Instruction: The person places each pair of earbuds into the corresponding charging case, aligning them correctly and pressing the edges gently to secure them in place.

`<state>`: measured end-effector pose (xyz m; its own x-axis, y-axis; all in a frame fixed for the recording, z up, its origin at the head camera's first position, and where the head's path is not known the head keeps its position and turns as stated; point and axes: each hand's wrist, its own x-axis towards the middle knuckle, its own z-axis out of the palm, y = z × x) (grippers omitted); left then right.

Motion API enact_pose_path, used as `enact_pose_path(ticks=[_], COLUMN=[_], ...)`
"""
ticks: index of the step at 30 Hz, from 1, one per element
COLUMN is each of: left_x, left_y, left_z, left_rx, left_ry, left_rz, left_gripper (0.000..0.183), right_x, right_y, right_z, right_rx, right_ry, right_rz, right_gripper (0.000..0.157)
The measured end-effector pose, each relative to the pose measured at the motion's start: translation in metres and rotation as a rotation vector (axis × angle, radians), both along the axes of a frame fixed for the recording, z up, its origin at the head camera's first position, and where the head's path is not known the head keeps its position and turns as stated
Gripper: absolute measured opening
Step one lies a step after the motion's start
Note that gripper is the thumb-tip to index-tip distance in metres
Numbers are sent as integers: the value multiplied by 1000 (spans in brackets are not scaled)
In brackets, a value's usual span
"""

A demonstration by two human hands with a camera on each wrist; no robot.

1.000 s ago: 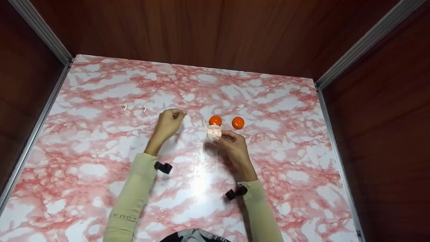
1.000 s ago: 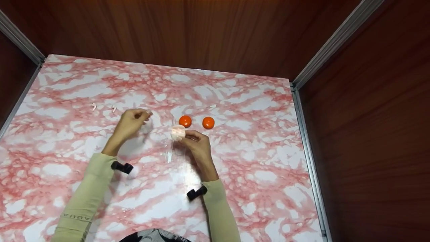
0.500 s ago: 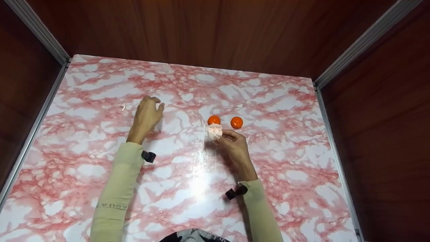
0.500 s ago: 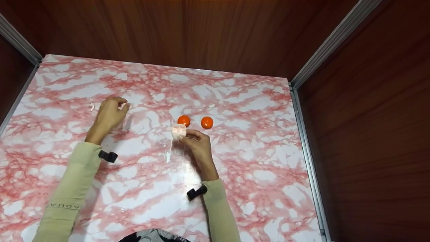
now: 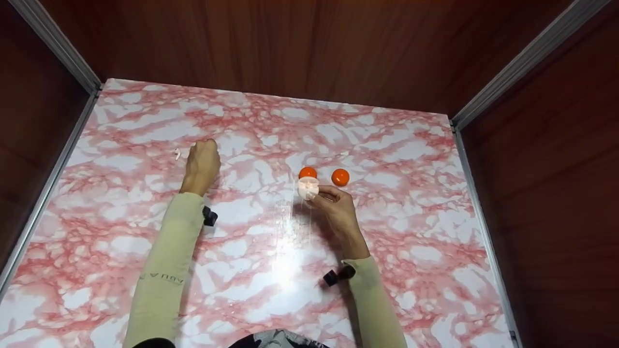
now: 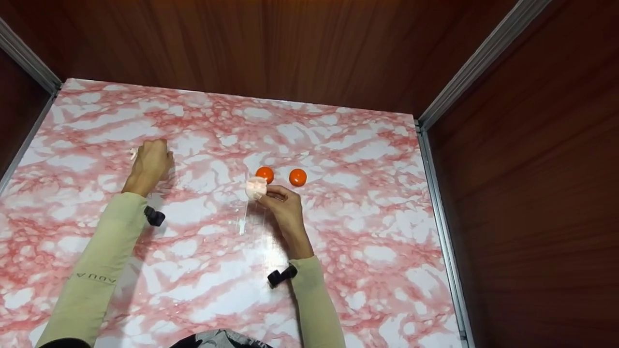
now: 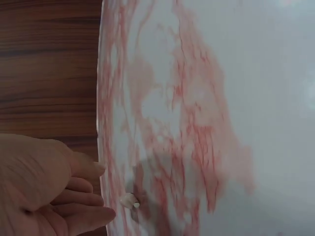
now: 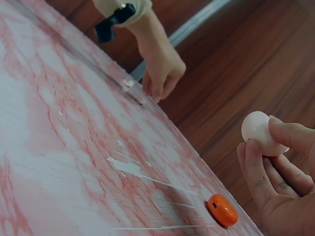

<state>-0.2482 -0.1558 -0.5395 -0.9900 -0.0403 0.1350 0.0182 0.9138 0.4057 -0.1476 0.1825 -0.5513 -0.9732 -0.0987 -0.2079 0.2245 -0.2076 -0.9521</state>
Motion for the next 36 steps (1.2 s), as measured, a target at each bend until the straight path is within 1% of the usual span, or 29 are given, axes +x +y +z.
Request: enact_pose_path(ticks=[3, 5, 10, 14, 17, 22, 27, 31, 36], left_x=[-3, -6, -12, -14, -15, -17, -17, -15, -13], left_y=[4, 7, 15, 16, 16, 18, 21, 23, 24], left_z=[-3, -5, -9, -12, -12, -9, -8, -10, -14], left_rx=[-45, -86, -153, -169, -156, -163, -187, -225, -269], left_ry=[-1, 2, 17, 17, 1, -17, -24, -19, 15], left_rz=[3, 8, 32, 44, 49, 73, 94, 109, 91], left_gripper=[23, 25, 28, 27, 28, 28, 29, 29, 27], right_x=[1, 2, 3, 3, 3, 2, 3, 2, 2], right_y=[0, 0, 2, 3, 4, 5, 4, 4, 4], right_z=[0, 0, -1, -1, -1, 1, 0, 0, 0], right_rx=[-5, 6, 30, 48, 49, 59, 42, 13, 29], right_ry=[-5, -8, -14, -16, -14, -3, 1, 16, 12], right_rz=[0, 4, 2, 0, -4, -7, 7, 22, 25], right_gripper=[43, 43, 44, 46, 47, 45, 46, 45, 44])
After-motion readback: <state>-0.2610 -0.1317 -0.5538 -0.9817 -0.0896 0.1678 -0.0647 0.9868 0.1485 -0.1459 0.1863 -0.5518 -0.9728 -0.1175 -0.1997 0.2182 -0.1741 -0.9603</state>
